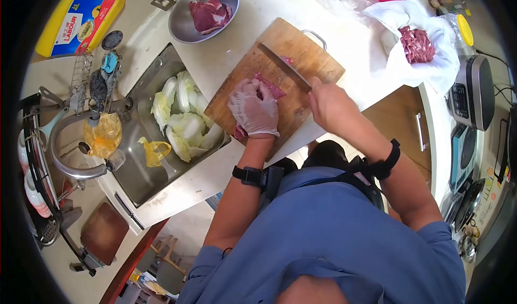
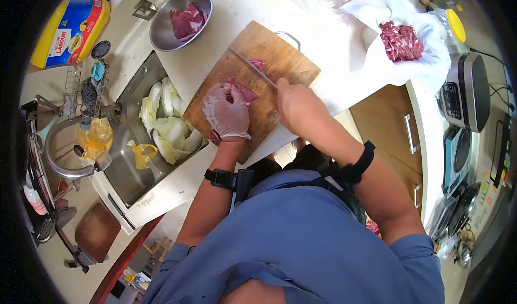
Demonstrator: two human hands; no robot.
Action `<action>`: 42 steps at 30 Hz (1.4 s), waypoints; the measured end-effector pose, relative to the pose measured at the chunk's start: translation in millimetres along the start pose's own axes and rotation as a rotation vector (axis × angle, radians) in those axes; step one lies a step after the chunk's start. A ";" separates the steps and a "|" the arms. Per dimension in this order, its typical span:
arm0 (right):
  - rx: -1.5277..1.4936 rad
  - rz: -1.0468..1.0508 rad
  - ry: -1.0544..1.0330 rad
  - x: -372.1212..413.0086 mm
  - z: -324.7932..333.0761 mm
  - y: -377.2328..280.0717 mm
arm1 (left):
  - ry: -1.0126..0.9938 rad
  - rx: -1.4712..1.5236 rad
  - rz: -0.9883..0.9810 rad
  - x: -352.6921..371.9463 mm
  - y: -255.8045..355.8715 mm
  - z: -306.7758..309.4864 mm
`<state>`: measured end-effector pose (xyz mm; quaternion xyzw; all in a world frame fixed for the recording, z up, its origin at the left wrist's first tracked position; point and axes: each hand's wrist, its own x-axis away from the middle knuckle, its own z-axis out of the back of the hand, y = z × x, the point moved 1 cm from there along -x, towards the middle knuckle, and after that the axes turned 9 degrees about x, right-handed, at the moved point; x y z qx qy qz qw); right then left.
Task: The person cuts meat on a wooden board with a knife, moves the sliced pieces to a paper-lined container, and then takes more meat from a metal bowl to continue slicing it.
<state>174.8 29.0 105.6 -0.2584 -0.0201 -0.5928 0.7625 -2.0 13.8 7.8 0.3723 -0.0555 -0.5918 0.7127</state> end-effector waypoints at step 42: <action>-0.098 0.020 -0.023 14.2 -10.0 -19.3 | 0.007 0.106 -0.006 -0.6 2.6 5.9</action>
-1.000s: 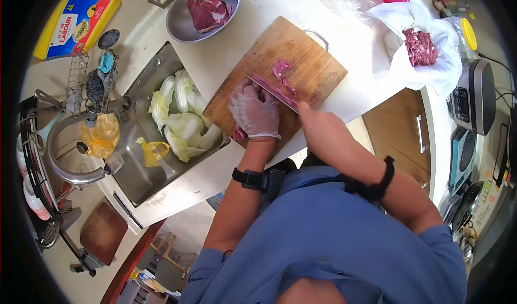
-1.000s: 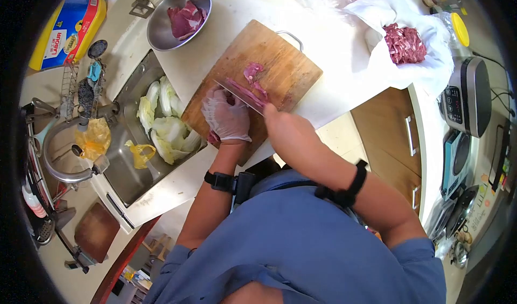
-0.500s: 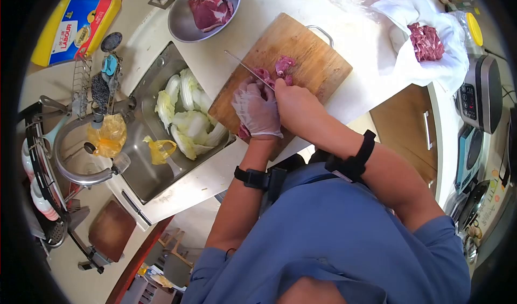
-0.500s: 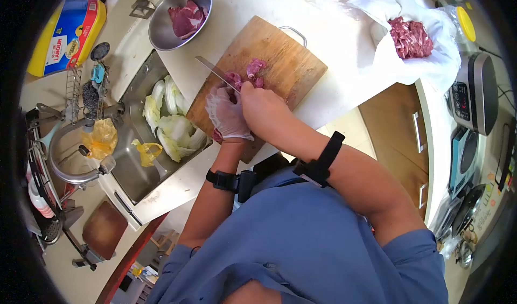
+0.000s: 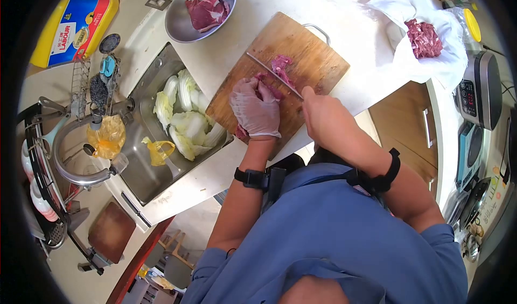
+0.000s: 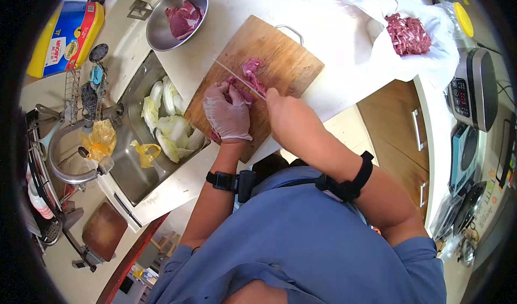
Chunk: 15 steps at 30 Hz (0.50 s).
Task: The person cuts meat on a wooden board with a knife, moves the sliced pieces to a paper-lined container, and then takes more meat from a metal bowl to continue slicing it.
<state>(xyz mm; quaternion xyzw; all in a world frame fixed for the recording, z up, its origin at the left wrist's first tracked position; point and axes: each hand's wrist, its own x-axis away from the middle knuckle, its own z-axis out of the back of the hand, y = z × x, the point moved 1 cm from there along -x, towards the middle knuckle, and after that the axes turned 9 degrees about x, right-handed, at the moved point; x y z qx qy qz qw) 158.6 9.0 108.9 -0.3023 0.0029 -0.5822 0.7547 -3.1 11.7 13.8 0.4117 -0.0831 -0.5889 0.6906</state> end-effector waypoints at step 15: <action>-0.028 0.109 -0.044 -27.7 -18.4 -7.5 | -0.034 -0.034 0.036 -1.8 -5.5 -1.7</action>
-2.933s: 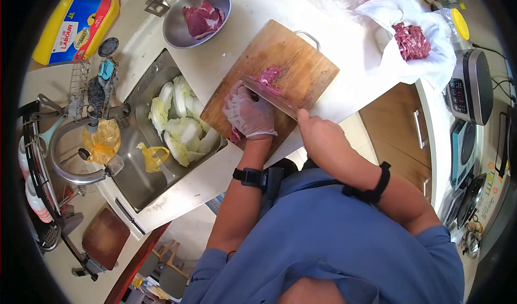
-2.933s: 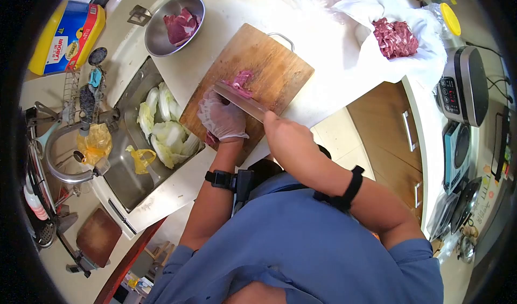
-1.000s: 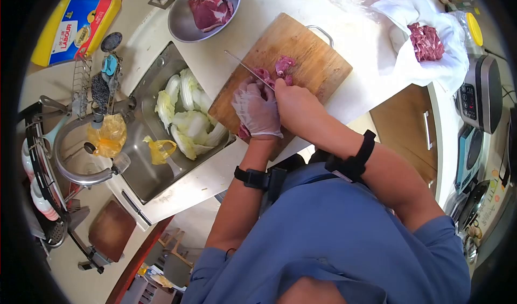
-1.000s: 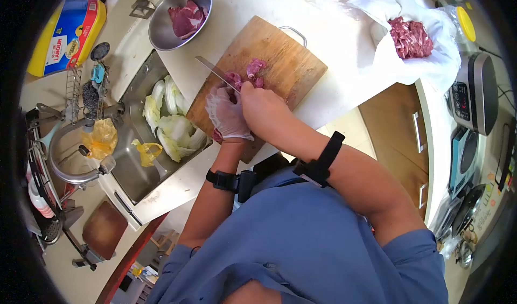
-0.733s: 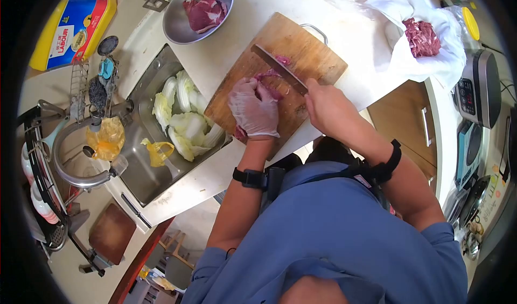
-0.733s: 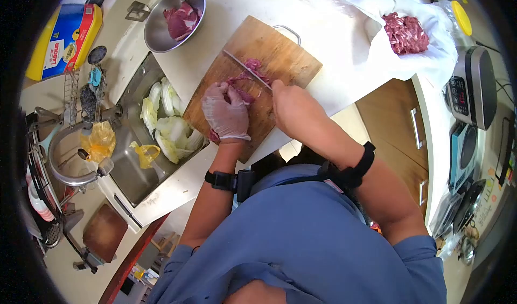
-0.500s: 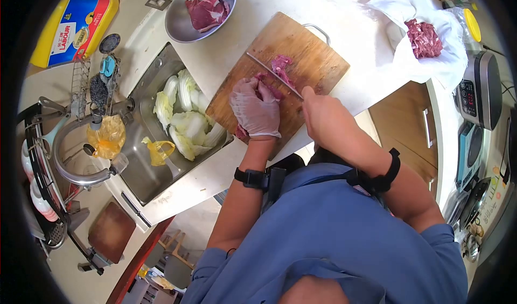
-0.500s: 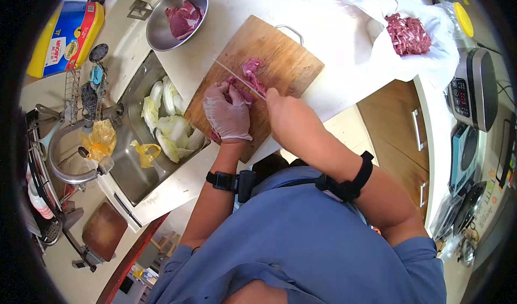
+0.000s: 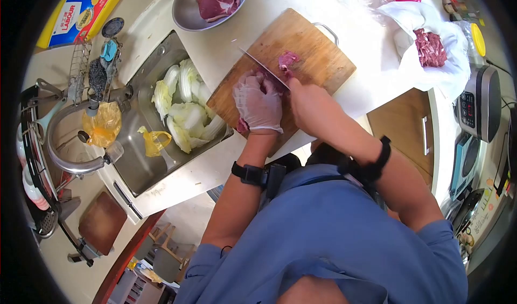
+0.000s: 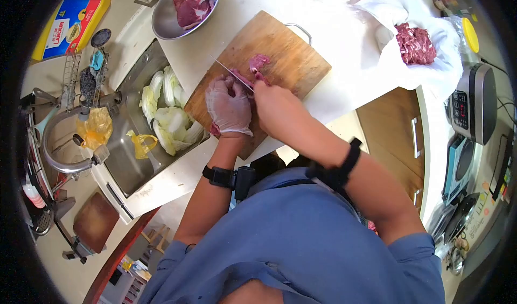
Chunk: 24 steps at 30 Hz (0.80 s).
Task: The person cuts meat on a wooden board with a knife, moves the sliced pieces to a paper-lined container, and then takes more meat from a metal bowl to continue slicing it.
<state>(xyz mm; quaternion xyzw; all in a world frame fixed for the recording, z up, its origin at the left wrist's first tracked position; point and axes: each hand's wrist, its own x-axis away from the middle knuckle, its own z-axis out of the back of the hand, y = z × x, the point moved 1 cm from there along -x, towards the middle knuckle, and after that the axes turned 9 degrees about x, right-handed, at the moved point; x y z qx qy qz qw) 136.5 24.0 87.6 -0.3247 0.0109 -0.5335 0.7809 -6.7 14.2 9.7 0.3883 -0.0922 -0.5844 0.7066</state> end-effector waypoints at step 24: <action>-0.012 -0.111 0.083 28.7 18.3 24.1 | -0.029 0.091 -0.018 -1.4 3.3 6.5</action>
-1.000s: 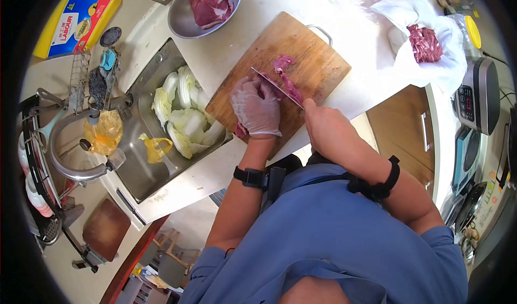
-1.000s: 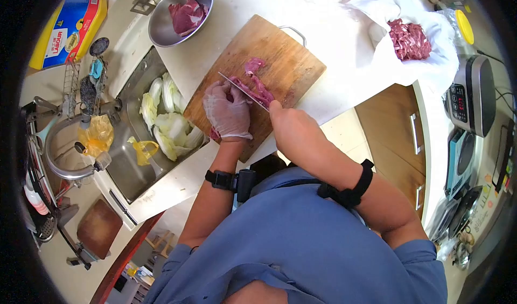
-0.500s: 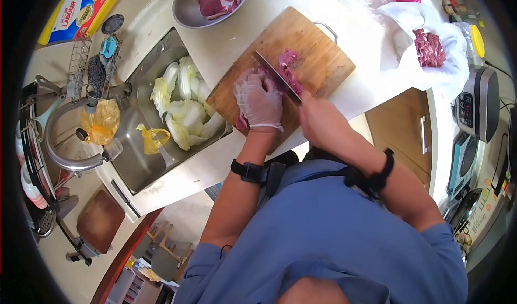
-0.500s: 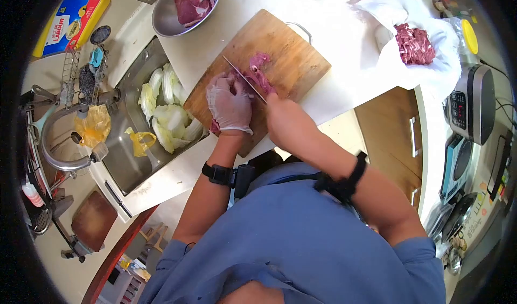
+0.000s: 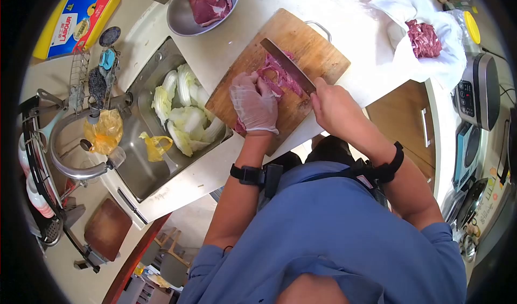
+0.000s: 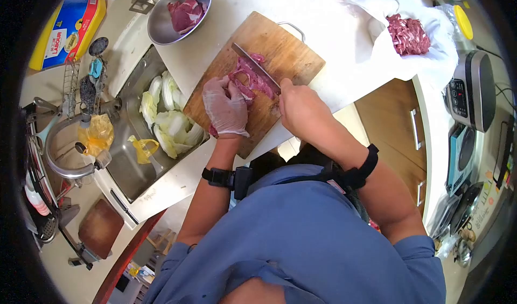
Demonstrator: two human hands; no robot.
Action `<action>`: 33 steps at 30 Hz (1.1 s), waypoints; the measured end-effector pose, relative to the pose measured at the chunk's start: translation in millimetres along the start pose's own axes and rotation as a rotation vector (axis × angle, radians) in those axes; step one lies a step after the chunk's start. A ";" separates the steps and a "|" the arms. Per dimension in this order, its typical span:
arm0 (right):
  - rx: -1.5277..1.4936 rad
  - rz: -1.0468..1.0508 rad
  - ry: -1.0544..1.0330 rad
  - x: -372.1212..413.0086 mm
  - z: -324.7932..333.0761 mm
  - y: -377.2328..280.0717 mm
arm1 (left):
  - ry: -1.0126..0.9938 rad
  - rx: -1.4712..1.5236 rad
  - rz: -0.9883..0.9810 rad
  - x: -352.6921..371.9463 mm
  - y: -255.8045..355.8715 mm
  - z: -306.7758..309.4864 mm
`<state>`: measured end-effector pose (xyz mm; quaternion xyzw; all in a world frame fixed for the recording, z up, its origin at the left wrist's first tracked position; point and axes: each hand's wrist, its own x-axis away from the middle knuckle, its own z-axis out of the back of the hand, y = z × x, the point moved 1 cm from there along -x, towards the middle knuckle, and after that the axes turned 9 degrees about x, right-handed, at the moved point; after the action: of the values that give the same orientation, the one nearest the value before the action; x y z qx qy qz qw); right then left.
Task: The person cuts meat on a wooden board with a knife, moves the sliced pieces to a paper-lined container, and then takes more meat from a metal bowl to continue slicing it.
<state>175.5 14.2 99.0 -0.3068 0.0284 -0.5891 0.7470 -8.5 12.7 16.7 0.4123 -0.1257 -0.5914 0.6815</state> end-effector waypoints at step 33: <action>0.070 0.011 -0.147 10.5 -6.9 -19.9 | 0.001 -0.008 -0.039 3.6 -1.5 1.4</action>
<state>158.7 -0.4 106.6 -0.3230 -0.0455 -0.5613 0.7607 -9.5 8.8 15.4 0.4121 -0.1151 -0.6050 0.6715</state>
